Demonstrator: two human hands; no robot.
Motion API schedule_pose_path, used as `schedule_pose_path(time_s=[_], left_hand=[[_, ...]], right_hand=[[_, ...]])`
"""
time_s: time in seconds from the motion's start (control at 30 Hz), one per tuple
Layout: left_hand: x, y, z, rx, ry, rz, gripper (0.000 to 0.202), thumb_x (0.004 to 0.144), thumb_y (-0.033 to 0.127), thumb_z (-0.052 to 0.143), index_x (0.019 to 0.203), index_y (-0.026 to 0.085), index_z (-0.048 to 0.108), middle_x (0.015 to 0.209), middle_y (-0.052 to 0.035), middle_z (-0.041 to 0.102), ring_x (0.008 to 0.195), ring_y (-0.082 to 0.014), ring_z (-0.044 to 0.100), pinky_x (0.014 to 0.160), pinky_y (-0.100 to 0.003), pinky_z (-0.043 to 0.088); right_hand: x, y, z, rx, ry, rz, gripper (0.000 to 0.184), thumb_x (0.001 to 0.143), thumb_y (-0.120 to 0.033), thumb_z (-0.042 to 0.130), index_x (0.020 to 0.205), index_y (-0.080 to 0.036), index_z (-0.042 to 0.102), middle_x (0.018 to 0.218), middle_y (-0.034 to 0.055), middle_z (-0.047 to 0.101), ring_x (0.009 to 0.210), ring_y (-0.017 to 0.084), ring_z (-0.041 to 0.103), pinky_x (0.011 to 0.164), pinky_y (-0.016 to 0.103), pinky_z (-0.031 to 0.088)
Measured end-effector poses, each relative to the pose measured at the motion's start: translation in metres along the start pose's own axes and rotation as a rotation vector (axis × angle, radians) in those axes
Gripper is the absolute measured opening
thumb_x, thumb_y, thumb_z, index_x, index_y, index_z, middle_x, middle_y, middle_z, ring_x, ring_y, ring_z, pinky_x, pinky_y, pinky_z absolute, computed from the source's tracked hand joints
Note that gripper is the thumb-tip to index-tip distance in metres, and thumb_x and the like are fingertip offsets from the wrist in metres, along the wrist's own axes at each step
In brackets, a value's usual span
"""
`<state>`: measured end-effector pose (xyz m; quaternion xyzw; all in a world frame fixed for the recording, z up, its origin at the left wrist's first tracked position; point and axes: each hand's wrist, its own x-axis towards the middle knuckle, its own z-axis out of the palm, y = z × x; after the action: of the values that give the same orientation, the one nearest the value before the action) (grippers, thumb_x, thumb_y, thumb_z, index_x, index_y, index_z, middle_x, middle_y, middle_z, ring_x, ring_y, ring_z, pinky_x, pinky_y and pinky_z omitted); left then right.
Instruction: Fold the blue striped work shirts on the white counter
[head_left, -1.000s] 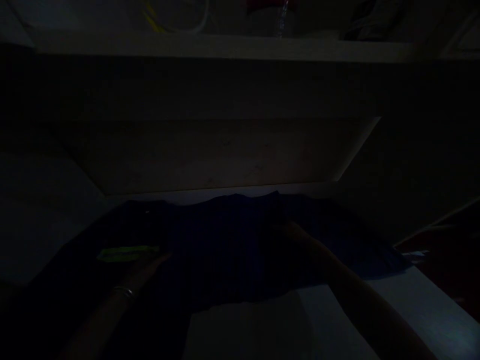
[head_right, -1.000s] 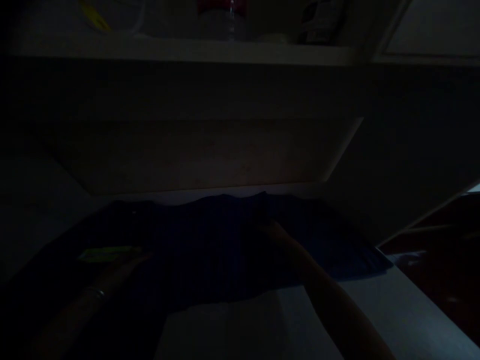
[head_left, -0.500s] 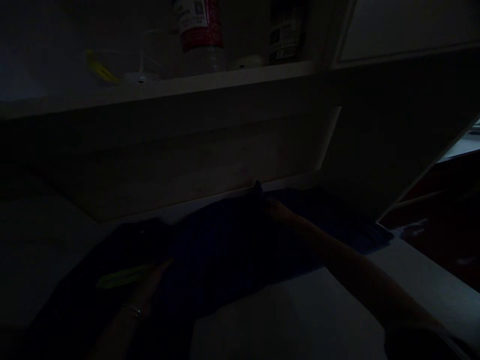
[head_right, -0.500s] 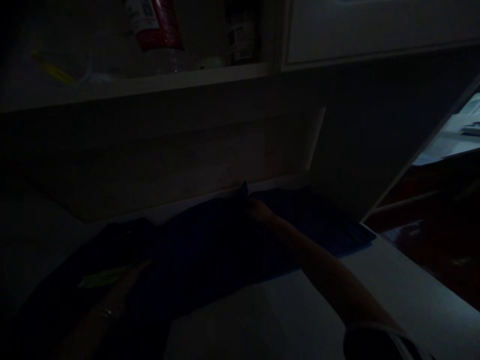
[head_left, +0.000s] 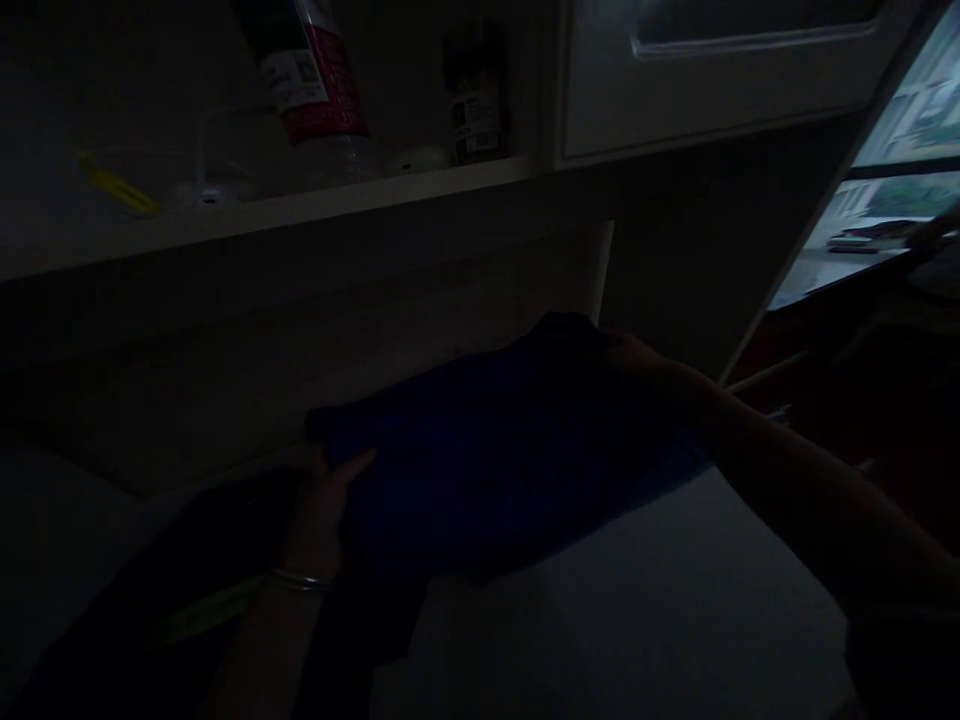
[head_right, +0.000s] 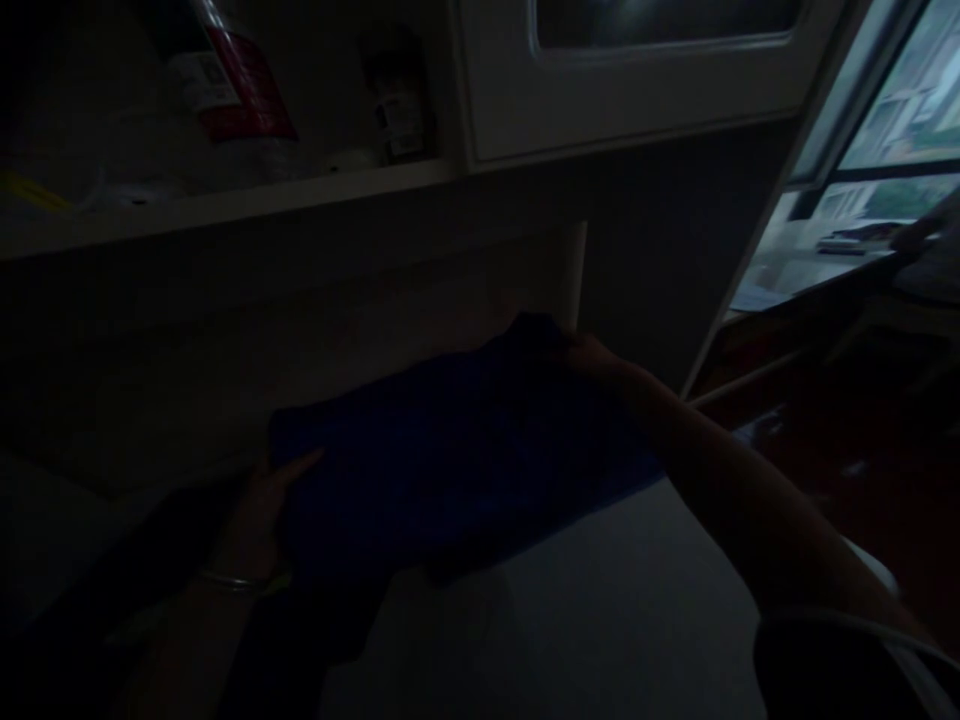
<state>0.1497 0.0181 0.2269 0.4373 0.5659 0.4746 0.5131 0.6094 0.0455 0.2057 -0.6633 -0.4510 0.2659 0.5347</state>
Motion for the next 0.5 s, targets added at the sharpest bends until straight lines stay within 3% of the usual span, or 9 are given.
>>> schedule_pose_path(time_s=[0.07, 0.13, 0.23, 0.27, 0.33, 0.43, 0.5], left_hand=[[0.000, -0.023, 0.034, -0.053, -0.069, 0.041, 0.072, 0.072, 0.033, 0.073, 0.138, 0.031, 0.044, 0.128, -0.0046, 0.065, 0.105, -0.0262, 0.067, 0.086, -0.040, 0.057], [0.003, -0.063, 0.065, -0.050, -0.116, 0.060, 0.073, 0.071, 0.032, 0.075, 0.137, 0.026, 0.044, 0.131, -0.0087, 0.063, 0.108, -0.0256, 0.066, 0.092, -0.039, 0.054], [0.009, -0.130, 0.095, 0.025, -0.186, -0.142, 0.065, 0.072, 0.032, 0.075, 0.130, 0.018, 0.049, 0.130, -0.0168, 0.062, 0.114, -0.0273, 0.063, 0.096, -0.038, 0.051], [0.010, -0.149, 0.098, 0.057, -0.179, -0.192, 0.064, 0.071, 0.033, 0.076, 0.128, 0.017, 0.051, 0.130, -0.0177, 0.061, 0.116, -0.0277, 0.062, 0.096, -0.037, 0.051], [0.012, -0.175, 0.097, 0.090, -0.164, -0.249, 0.066, 0.072, 0.038, 0.076, 0.129, 0.018, 0.049, 0.133, -0.0173, 0.060, 0.118, -0.0272, 0.061, 0.096, -0.035, 0.051], [0.010, -0.190, 0.082, 0.037, -0.201, -0.331, 0.069, 0.074, 0.046, 0.073, 0.131, 0.021, 0.045, 0.134, -0.0148, 0.059, 0.114, -0.0257, 0.063, 0.093, -0.036, 0.052], [0.007, -0.193, 0.071, -0.021, -0.266, -0.359, 0.070, 0.072, 0.047, 0.075, 0.130, 0.022, 0.045, 0.131, -0.0134, 0.061, 0.111, -0.0246, 0.064, 0.092, -0.037, 0.053]], right_hand=[[0.002, 0.010, -0.032, -0.258, 0.006, 0.051, 0.031, 0.081, -0.021, 0.066, 0.108, -0.007, 0.069, 0.097, 0.0134, 0.073, 0.078, 0.018, 0.068, 0.080, 0.033, 0.050], [-0.001, 0.026, -0.056, -0.571, 0.053, 0.081, 0.033, 0.085, -0.022, 0.062, 0.113, -0.006, 0.067, 0.108, 0.0184, 0.070, 0.093, 0.023, 0.067, 0.087, 0.035, 0.047], [-0.015, 0.061, -0.067, -0.799, 0.159, 0.106, 0.049, 0.084, -0.016, 0.062, 0.131, -0.004, 0.054, 0.126, 0.0300, 0.058, 0.115, 0.037, 0.058, 0.097, 0.051, 0.041], [-0.022, 0.076, -0.064, -0.838, 0.181, 0.100, 0.055, 0.085, -0.017, 0.059, 0.137, -0.004, 0.048, 0.132, 0.0326, 0.052, 0.119, 0.040, 0.053, 0.098, 0.056, 0.039], [-0.036, 0.106, -0.051, -0.986, 0.153, 0.042, 0.055, 0.090, -0.023, 0.050, 0.143, -0.009, 0.042, 0.140, 0.0293, 0.046, 0.128, 0.040, 0.046, 0.101, 0.059, 0.035], [-0.056, 0.153, -0.027, -1.224, -0.069, -0.075, 0.050, 0.096, -0.032, 0.036, 0.145, -0.024, 0.042, 0.150, 0.0132, 0.042, 0.137, 0.033, 0.036, 0.111, 0.060, 0.023], [-0.063, 0.179, -0.016, -1.285, -0.150, -0.075, 0.051, 0.097, -0.034, 0.029, 0.146, -0.028, 0.040, 0.154, 0.0069, 0.038, 0.141, 0.030, 0.030, 0.114, 0.060, 0.016]])
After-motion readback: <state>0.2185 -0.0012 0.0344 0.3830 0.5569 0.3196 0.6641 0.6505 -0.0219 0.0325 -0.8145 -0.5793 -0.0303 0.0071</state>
